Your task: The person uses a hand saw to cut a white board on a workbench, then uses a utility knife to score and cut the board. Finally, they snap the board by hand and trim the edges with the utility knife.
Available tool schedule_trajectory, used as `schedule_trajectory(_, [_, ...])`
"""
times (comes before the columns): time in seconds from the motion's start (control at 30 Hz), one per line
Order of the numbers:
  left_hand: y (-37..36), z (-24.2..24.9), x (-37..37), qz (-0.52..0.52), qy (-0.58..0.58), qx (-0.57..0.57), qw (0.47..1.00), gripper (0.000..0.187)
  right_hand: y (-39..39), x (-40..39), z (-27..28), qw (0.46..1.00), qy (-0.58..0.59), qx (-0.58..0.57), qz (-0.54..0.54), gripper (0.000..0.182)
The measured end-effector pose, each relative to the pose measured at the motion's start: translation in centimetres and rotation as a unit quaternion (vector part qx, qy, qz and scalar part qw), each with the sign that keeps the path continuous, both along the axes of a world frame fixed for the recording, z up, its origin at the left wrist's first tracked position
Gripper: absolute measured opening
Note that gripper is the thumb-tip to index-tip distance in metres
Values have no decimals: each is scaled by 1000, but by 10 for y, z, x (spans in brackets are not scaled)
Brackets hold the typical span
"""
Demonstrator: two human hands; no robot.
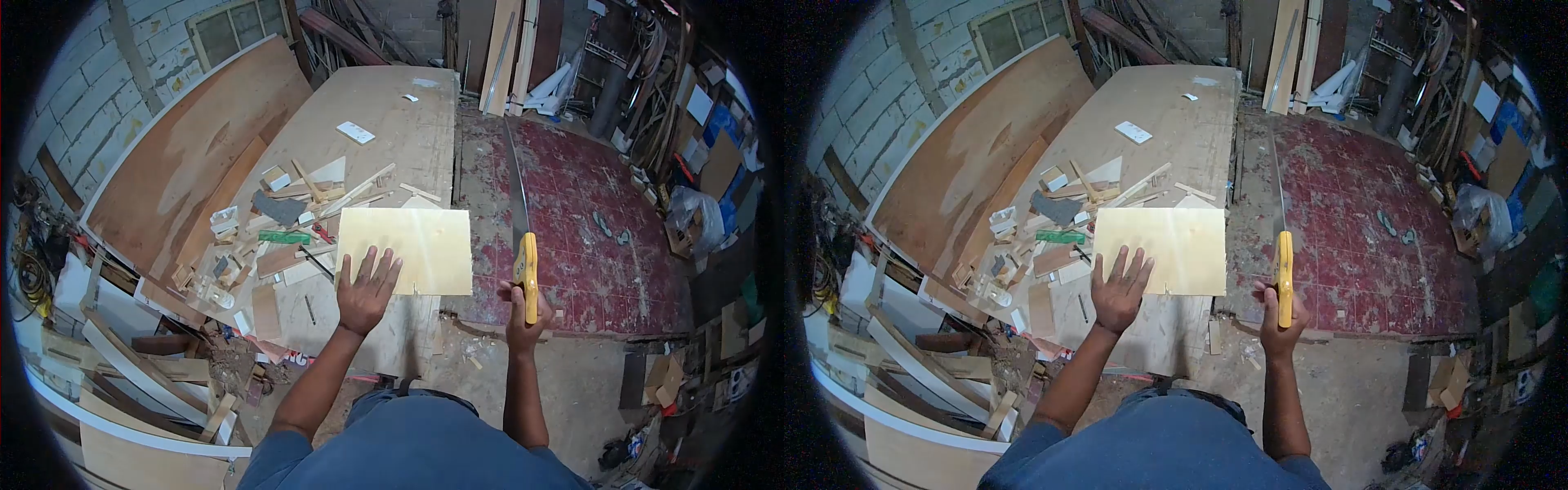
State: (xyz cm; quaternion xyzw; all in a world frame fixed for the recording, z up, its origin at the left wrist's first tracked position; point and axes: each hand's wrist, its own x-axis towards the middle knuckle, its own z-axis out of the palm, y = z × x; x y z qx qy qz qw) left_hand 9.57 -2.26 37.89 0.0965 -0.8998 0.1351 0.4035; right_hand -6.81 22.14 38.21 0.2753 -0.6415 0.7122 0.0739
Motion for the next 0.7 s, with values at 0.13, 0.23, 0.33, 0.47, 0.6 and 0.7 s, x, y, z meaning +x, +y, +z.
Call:
schedule_trajectory(0.13, [-2,6,1,4,28,-48,998,37,-6,4,-1,1000,-1,-10,15,20])
schedule_trajectory(0.23, [-3,8,2,15,45,-88,995,34,-10,8,4,1000,15,0,4,21])
schedule_trajectory(0.33, [0,12,-1,21,76,-117,990,31,-11,8,6,1000,4,26,-1,22])
schedule_trajectory(0.47, [3,17,-5,26,86,-124,988,30,-19,10,10,1000,10,-1,6,17])
schedule_trajectory(0.6, [10,30,-5,25,78,-111,990,30,-20,11,8,999,36,2,6,12])
schedule_trajectory(0.7, [20,47,-2,7,64,-72,995,31,-17,12,8,998,48,31,-14,11])
